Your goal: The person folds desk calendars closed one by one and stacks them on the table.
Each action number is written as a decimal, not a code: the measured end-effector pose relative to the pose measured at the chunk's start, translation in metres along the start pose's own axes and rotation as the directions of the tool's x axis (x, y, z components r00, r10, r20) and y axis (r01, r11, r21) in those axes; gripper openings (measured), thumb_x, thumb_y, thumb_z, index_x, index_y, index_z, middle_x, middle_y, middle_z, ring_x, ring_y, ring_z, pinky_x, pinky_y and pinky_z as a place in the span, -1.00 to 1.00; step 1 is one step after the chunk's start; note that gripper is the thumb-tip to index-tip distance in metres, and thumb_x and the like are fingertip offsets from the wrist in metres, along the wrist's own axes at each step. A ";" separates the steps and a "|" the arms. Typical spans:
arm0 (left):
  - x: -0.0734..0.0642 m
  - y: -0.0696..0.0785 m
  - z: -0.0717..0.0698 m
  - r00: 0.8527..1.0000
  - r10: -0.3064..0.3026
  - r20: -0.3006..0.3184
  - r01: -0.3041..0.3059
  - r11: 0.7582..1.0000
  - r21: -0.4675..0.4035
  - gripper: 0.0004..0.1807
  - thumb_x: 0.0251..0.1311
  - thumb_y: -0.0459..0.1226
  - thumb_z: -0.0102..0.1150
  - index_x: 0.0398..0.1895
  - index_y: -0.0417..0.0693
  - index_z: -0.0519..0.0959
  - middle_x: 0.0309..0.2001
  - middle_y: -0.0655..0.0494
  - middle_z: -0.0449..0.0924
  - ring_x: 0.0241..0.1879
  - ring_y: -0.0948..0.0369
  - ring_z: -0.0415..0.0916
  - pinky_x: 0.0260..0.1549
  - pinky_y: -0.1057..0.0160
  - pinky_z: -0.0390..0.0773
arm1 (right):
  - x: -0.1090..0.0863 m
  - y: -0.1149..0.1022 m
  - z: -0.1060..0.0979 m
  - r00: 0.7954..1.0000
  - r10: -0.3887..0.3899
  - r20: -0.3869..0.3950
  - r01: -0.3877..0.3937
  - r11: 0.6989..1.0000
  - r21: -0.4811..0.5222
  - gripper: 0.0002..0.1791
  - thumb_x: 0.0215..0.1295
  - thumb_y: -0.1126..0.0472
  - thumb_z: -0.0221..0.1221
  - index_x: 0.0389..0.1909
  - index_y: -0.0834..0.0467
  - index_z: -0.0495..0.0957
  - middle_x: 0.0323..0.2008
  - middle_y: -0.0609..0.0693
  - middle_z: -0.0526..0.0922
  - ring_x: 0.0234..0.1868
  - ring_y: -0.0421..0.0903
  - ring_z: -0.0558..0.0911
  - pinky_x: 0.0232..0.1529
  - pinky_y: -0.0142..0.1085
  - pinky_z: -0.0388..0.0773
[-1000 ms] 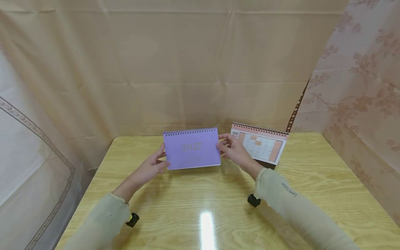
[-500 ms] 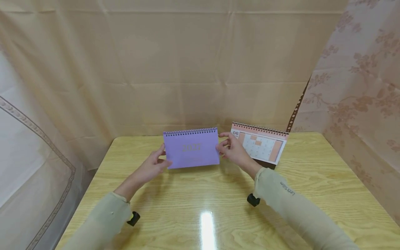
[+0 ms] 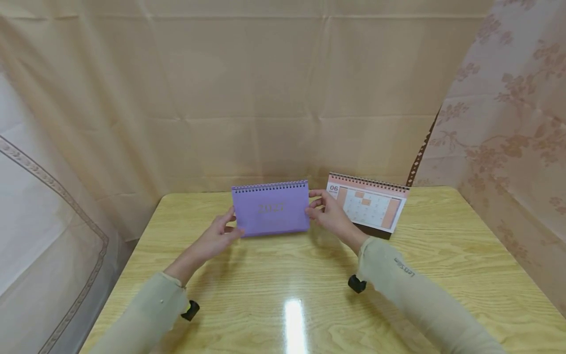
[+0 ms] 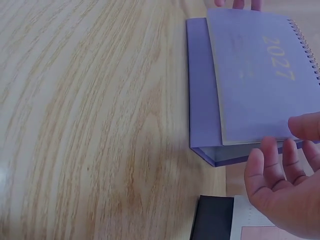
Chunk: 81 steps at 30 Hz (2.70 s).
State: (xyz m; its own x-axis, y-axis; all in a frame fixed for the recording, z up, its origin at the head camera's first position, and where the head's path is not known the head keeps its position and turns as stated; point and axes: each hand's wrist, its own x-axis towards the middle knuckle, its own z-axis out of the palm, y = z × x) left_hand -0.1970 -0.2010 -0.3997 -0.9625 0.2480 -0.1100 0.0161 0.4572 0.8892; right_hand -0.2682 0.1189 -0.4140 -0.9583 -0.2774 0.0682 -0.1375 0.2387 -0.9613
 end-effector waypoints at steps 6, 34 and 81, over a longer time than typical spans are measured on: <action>0.000 -0.001 0.001 1.000 0.012 0.010 -0.012 1.000 0.007 -0.13 0.47 -0.30 0.08 0.62 -0.19 -0.23 0.42 -0.47 -0.07 0.31 -0.27 0.34 0.20 -0.13 0.47 | 0.000 0.003 0.000 1.000 0.029 0.004 -0.029 1.000 0.006 -0.58 0.42 0.38 0.19 0.24 0.28 0.36 -0.07 0.23 0.49 -0.25 0.11 0.58 -0.29 -0.11 0.58; 0.026 -0.016 0.002 0.994 -0.055 -0.098 0.054 0.999 -0.005 -0.45 0.44 -0.30 0.06 0.40 -0.39 0.27 0.20 -0.38 0.46 0.13 -0.18 0.48 0.00 -0.03 0.57 | 0.003 0.015 0.013 0.998 0.054 0.017 -0.053 0.998 -0.025 -0.57 0.45 0.38 0.16 0.26 0.38 0.33 0.09 0.34 0.54 0.05 0.26 0.58 -0.12 -0.03 0.61; 0.037 -0.022 0.004 0.962 -0.123 -0.244 0.090 0.986 -0.141 -0.78 0.54 -0.28 0.01 0.05 -0.28 0.39 -0.13 -0.05 0.45 -0.12 0.08 0.49 -0.16 0.11 0.58 | 0.008 0.017 0.014 1.000 -0.001 0.005 0.002 0.987 -0.162 -0.78 0.47 0.40 0.12 0.06 0.30 0.40 -0.13 0.25 0.59 -0.22 0.30 0.65 -0.27 0.00 0.66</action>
State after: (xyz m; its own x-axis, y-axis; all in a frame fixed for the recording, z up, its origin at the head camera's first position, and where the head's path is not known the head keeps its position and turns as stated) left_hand -0.2315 -0.1984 -0.4257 -0.9939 -0.0263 -0.1067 -0.1091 0.3527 0.9294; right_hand -0.2747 0.1074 -0.4338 -0.9569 -0.2824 0.0680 -0.1781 0.3854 -0.9054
